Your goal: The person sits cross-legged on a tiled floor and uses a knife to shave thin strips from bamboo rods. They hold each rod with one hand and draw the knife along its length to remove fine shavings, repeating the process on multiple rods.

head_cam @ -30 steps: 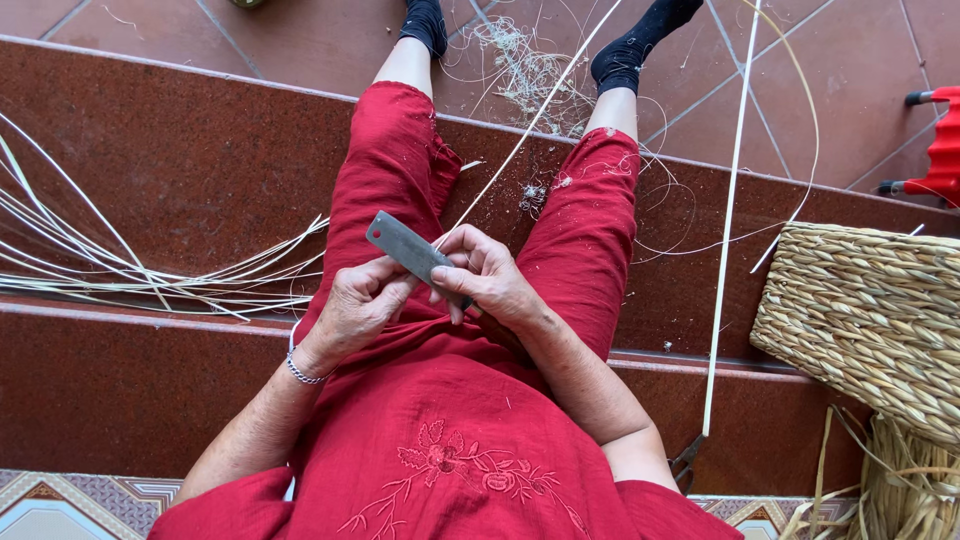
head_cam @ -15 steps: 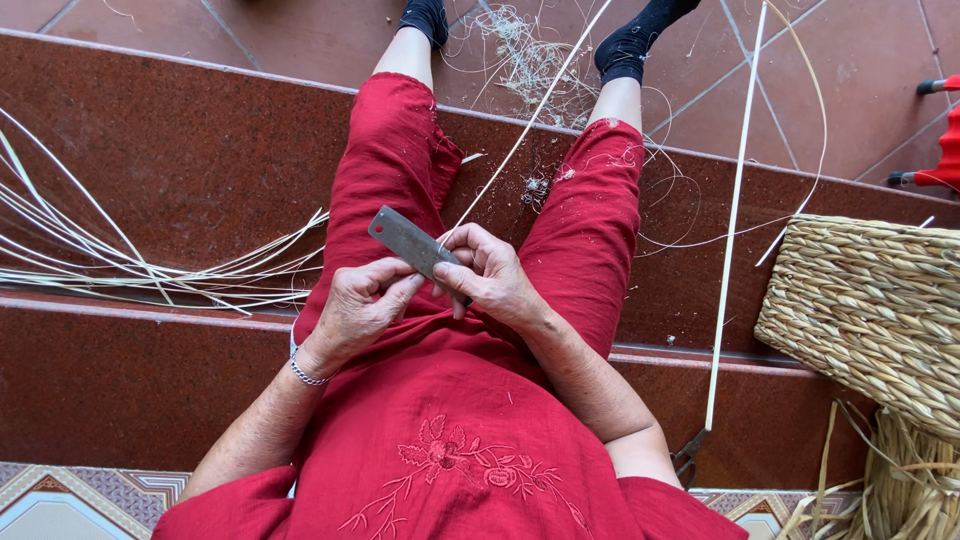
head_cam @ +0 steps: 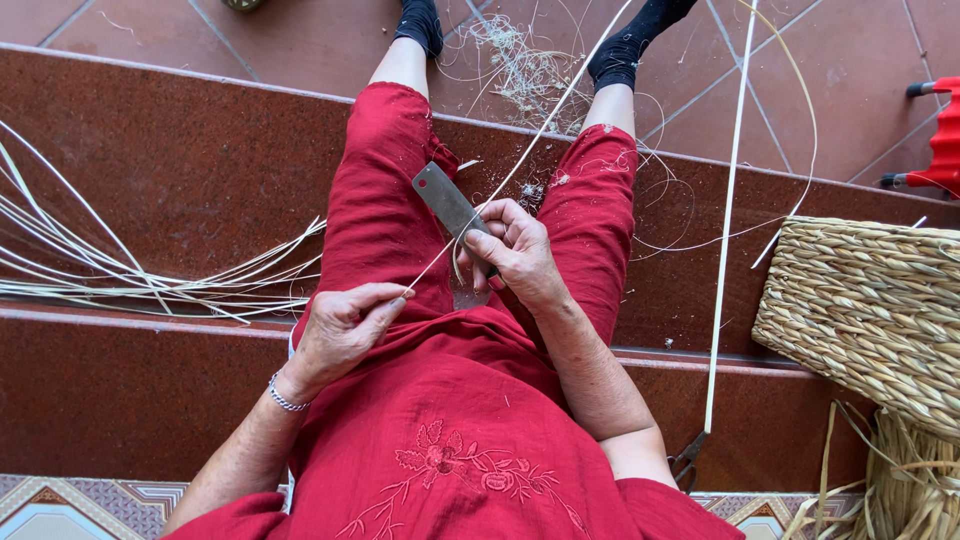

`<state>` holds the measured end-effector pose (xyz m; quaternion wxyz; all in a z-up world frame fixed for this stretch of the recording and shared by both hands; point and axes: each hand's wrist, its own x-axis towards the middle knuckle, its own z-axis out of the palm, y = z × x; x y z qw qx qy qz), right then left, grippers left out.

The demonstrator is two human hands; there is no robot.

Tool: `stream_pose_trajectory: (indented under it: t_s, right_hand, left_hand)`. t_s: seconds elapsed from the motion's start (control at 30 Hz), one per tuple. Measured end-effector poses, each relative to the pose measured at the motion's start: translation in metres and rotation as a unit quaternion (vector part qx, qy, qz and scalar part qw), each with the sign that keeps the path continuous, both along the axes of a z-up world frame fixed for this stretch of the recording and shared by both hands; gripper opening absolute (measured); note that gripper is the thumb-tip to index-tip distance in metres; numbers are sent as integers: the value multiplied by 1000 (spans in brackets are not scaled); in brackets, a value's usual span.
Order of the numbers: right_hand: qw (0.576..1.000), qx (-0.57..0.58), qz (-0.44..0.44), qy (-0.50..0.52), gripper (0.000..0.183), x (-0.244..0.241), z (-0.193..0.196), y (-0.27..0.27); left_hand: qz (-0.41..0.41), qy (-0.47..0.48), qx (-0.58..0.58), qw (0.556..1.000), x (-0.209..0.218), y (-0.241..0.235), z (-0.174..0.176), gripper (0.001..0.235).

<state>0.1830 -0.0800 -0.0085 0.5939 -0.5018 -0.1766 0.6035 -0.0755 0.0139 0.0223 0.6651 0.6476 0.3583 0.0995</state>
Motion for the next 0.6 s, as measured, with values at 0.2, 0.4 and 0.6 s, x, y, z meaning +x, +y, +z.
stream_pose_trajectory:
  t_s: [0.2,0.4,0.6]
  right_hand:
    - [999,6,-34,-19,19,14,-3,2]
    - [999,-1,-39,-30,20,7,-11,-1]
    - [999,14,38,28,21,-24,-17,-9]
  left_hand:
    - [-9,25,23,999,-18,0,-4,22]
    - [-28,42,-73,996,-21,8,-9,26]
    - [-15,-15,-129,991,23,-1,-26,25]
